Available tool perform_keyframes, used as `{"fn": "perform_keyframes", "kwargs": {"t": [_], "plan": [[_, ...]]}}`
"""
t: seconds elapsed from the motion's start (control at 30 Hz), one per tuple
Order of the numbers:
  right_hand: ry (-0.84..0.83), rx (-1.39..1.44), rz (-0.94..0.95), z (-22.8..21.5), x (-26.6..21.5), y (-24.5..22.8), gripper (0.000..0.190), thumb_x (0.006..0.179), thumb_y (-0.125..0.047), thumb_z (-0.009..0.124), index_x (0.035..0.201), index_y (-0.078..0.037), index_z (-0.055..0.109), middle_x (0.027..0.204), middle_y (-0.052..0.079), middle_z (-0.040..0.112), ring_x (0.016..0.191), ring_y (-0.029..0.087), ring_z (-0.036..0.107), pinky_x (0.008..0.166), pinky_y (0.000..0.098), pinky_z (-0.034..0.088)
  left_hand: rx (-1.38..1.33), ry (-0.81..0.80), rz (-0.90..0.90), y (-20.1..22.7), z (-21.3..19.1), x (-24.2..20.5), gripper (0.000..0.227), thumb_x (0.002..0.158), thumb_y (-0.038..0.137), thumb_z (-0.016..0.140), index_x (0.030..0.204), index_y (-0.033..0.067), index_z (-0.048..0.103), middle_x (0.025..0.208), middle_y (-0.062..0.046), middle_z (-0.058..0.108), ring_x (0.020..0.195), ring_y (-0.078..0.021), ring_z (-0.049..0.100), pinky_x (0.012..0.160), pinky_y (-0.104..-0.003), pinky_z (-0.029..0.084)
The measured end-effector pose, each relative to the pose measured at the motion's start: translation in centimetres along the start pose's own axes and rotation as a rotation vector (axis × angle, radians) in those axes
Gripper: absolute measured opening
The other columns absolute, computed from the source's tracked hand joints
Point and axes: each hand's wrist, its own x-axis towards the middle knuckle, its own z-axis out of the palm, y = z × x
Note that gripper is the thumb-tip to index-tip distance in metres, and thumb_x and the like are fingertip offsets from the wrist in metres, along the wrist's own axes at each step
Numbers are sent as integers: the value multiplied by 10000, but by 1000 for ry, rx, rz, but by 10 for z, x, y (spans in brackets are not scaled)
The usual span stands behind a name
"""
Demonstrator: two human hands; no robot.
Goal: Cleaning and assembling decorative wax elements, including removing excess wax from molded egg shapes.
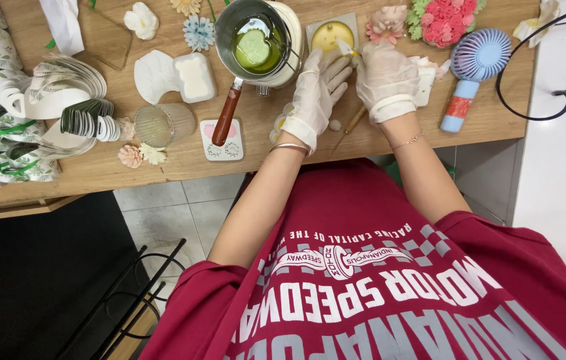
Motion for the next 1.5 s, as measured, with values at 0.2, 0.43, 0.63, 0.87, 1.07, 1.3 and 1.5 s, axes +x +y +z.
{"fn": "perform_keyframes", "kwargs": {"t": [0.2,0.43,0.63,0.87,1.07,1.3,1.5], "plan": [[99,97,-79,-11,-15,-11,173,1027,-213,679,1145,-99,734,993,174,704,901,382,680,767,489,523,34,-125,56,12,10,-54,904,991,607,429,1622,28,141,1672,-260,278,1543,-332,294,1244,-460,188],[89,170,-41,-20,-53,1,284,1011,-74,675,1293,-47,693,1078,213,682,982,357,679,851,433,528,764,-145,406,47,-56,-183,415,1044,202,553,1376,-44,583,1362,-193,638,1279,-268,615,1129,-361,485],[-20,570,121,-14,-112,-38,335,1025,-62,640,1357,-22,643,1250,170,719,1124,214,706,989,319,540,467,155,307,51,-146,-200,350,1046,224,486,1219,-24,663,1129,-154,757,971,-216,718,867,-312,601],[-233,295,172,33,-151,-88,351,983,-106,660,1334,-94,668,1003,222,681,912,384,674,817,447,534,1158,-33,490,56,-145,-177,461,1000,243,627,1397,16,568,1317,-120,654,1130,-179,676,921,-296,590],[-193,253,163,61,-163,-112,346,980,-111,641,1325,-87,638,1022,230,684,939,423,662,816,486,527,1558,-66,474,68,-131,-154,462,941,178,643,1395,120,584,1062,-125,638,1002,-279,646,878,-392,521],[-115,178,265,94,-162,-130,372,990,-104,635,1361,-85,607,1009,266,673,919,449,650,784,511,518,1648,-219,528,49,-168,-133,457,951,137,654,1401,141,574,1073,-141,604,1016,-324,606,882,-442,505],[-49,231,236,94,-164,-151,391,960,-86,633,1351,-75,616,1044,260,685,955,450,651,806,513,523,1675,-277,377,61,-157,-142,671,942,162,601,1570,149,366,1008,-147,594,935,-325,604,811,-454,495]]}}
